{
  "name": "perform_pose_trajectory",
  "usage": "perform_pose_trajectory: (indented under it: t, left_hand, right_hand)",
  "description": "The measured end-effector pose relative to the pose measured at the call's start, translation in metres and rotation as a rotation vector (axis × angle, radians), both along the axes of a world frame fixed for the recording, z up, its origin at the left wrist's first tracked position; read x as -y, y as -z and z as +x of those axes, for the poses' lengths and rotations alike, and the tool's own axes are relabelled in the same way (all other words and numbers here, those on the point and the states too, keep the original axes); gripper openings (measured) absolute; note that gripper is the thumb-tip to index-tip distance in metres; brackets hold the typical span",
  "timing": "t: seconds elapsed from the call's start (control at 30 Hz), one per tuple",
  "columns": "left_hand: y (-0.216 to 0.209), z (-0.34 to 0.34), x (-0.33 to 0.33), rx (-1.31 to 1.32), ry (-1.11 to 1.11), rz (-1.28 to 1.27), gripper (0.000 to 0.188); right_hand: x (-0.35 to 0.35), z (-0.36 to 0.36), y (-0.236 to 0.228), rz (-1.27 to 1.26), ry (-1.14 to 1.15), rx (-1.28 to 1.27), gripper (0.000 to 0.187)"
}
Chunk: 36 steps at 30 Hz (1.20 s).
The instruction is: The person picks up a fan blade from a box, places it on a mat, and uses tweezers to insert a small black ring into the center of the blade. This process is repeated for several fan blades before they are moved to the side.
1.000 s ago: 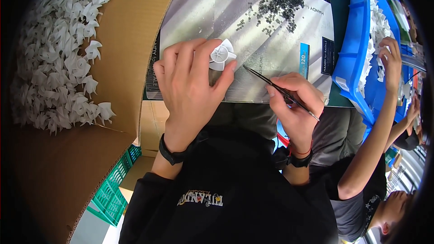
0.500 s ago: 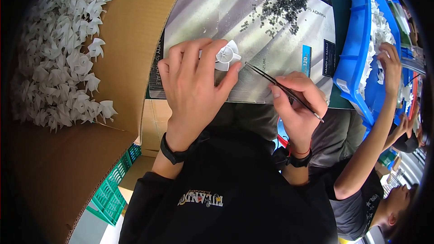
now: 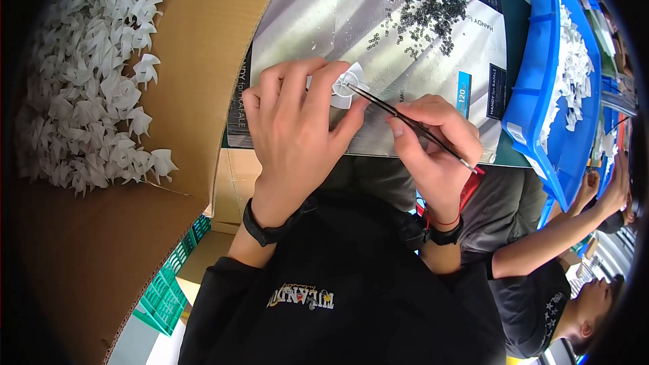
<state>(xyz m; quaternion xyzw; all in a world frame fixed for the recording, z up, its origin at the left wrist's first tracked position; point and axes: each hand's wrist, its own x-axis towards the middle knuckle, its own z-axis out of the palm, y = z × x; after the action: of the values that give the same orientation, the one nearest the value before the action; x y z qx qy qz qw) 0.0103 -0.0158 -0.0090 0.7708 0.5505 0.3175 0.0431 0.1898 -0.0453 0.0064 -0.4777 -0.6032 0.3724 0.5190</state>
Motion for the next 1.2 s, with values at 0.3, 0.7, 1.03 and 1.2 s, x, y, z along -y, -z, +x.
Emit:
perform_pose_trajectory:
  t: [0.3, 0.7, 1.03, 1.2]
  left_hand:
    - [0.000, 0.001, 0.000, 0.000, -0.005, 0.002, 0.045]
    - [-0.001, -0.002, 0.000, 0.067, 0.055, 0.054, 0.045]
    - [-0.001, -0.003, 0.000, 0.069, 0.086, 0.071, 0.042]
    - [-0.002, -0.003, 0.000, 0.071, 0.093, 0.067, 0.041]
  right_hand:
    - [-0.001, -0.002, -0.003, -0.021, -0.002, 0.008, 0.021]
    - [0.000, -0.004, -0.018, 0.002, 0.066, 0.141, 0.017]
    - [0.000, -0.004, -0.019, -0.031, 0.053, 0.147, 0.018]
    - [0.000, -0.005, -0.020, -0.038, 0.051, 0.148, 0.018]
